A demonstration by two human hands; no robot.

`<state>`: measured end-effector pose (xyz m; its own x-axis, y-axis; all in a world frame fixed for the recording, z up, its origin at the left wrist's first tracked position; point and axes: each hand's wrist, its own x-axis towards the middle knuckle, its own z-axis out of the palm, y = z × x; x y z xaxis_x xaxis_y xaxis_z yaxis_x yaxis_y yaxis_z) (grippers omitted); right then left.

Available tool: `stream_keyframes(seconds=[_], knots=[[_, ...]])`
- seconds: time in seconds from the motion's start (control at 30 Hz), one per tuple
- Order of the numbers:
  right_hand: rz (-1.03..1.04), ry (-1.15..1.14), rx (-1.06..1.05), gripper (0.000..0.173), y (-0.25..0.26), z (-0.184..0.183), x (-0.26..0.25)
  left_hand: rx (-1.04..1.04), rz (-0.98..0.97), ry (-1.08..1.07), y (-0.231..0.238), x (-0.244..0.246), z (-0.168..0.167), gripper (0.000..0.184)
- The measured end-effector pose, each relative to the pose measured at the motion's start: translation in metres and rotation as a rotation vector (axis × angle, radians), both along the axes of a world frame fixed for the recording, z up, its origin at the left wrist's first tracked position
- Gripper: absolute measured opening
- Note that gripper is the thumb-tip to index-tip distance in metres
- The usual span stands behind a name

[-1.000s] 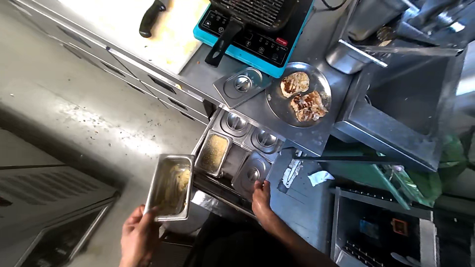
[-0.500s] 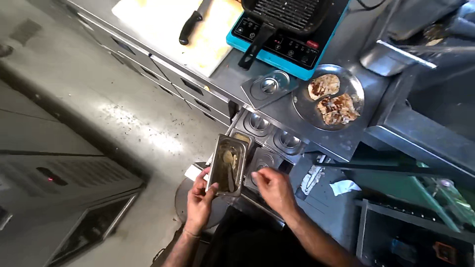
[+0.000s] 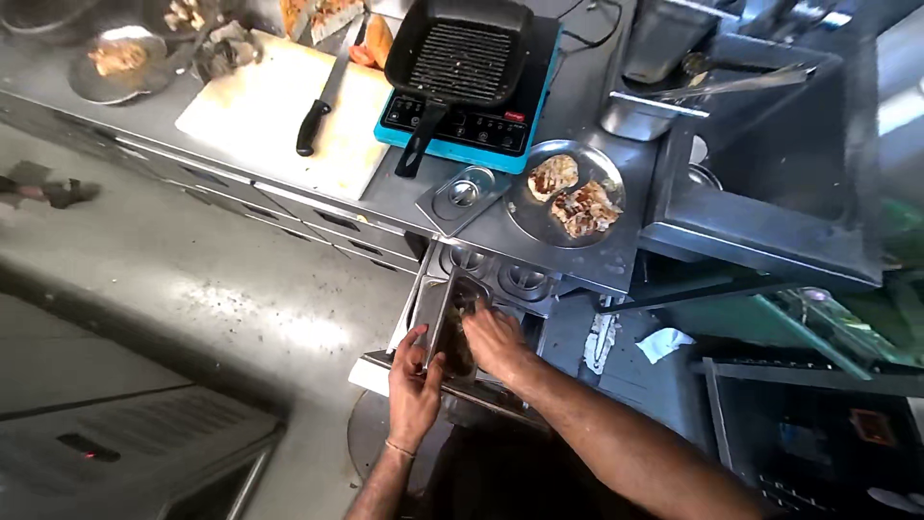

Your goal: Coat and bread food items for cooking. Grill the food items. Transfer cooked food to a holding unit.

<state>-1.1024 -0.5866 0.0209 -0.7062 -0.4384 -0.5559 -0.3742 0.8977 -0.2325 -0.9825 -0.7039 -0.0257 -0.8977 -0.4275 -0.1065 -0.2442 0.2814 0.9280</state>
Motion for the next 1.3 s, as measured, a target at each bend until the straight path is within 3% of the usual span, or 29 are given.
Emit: stream_keyframes(seconds=[0.07,0.23,0.37,0.47,0.57,0.67,0.77,0.9,1.1,1.23,1.3], knots=[[0.018,-0.01,0.015,0.022,0.004,0.004,-0.009,-0.029,-0.032,-0.015,-0.001,-0.006,0.002,0.021],[0.057,0.002,-0.074,0.036,0.031,0.006,-0.046,-0.039,-0.088,-0.05,-0.013,-0.015,0.01,0.022],[0.189,0.049,-0.162,0.032,0.044,0.002,-0.058,-0.084,-0.118,-0.072,-0.022,-0.02,0.021,0.024],[0.237,0.103,-0.106,0.018,0.039,0.01,-0.048,-0.125,-0.137,-0.041,-0.024,-0.022,0.028,0.023],[0.229,0.071,-0.135,0.017,0.029,0.015,-0.014,-0.119,-0.129,-0.006,-0.023,-0.022,0.028,0.021],[0.247,-0.066,-0.221,0.017,0.02,0.024,0.03,0.011,-0.091,0.038,-0.019,-0.021,0.02,0.017],[0.137,-0.188,-0.257,0.014,0.025,0.031,0.013,0.168,-0.051,0.071,-0.022,-0.017,0.013,0.017],[-0.005,0.119,-0.243,0.02,0.033,0.029,-0.034,0.266,-0.066,0.143,-0.018,-0.013,0.014,0.016],[0.129,0.115,-0.285,0.017,0.031,0.043,0.024,0.359,-0.068,0.295,-0.018,-0.019,0.017,0.013],[-0.009,0.324,-0.303,0.021,0.031,0.081,-0.026,0.431,-0.097,0.381,-0.015,-0.025,0.031,0.012],[0.026,0.446,-0.327,0.02,0.028,0.087,-0.027,0.459,-0.093,0.435,-0.013,-0.032,0.037,0.009]])
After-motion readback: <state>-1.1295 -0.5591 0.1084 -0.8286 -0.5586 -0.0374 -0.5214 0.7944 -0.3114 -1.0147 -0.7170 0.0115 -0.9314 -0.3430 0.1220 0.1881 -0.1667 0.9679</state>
